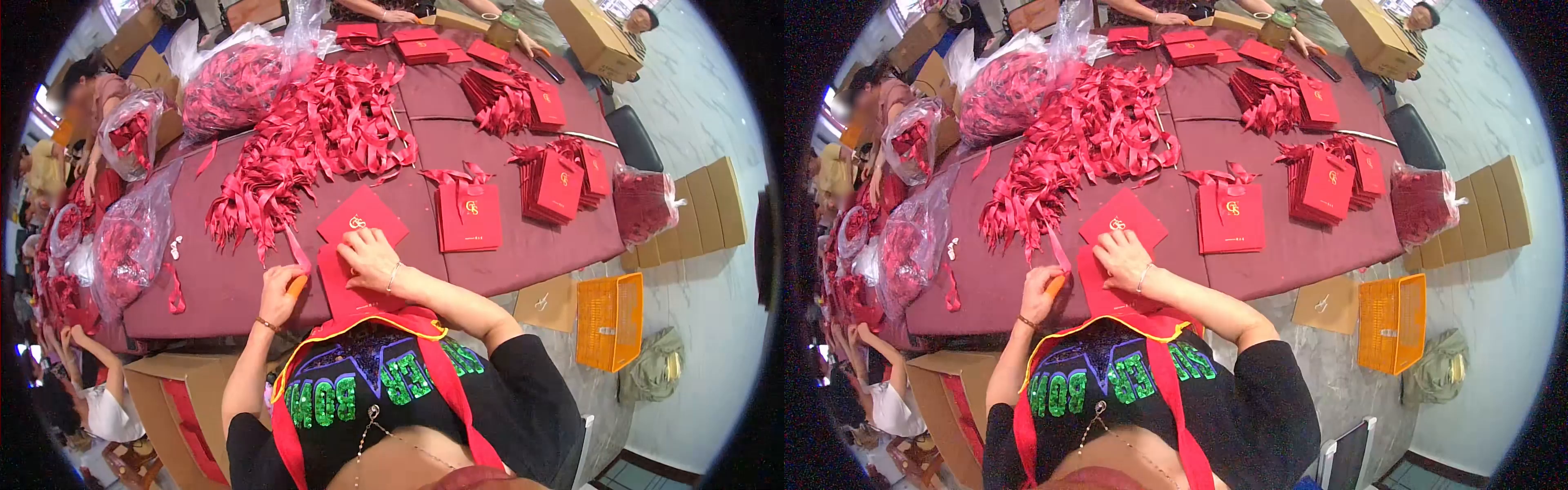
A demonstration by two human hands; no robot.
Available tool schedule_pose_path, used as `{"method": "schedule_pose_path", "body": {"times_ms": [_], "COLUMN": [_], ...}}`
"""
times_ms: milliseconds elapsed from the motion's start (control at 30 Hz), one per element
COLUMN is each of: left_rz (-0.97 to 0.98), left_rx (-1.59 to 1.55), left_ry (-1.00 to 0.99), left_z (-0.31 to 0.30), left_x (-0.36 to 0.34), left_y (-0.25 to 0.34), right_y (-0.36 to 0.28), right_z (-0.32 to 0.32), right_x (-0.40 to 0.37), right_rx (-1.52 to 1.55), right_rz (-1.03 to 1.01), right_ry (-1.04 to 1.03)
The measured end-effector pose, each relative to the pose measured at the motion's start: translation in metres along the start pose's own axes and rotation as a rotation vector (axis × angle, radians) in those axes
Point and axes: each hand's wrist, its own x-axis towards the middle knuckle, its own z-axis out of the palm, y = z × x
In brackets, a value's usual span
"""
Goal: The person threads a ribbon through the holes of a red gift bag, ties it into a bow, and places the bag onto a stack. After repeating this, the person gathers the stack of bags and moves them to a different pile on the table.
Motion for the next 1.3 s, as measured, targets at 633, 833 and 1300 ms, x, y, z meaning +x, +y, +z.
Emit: {"method": "schedule_pose_path", "body": {"times_ms": [633, 833, 1300], "left_rz": [-0.407, -0.488, -0.089], "left_rx": [-0.926, -0.856, -0.033], "left_ry": [0.021, -0.032, 0.145], "left_z": [-0.029, 0.015, 0.055], "left_x": [0.041, 0.032, 0.034], "left_y": [0.050, 0.040, 0.045], "right_y": [0.050, 0.065, 0.059], "right_z": [0.030, 0.024, 0.034], "right_x": [0.011, 0.014, 0.006], "right_rx": [0.630, 0.904, 1.053], "right_rz": [0.186, 0.397, 0.469], "right_ry": [-0.194, -0.442, -0.377]}}
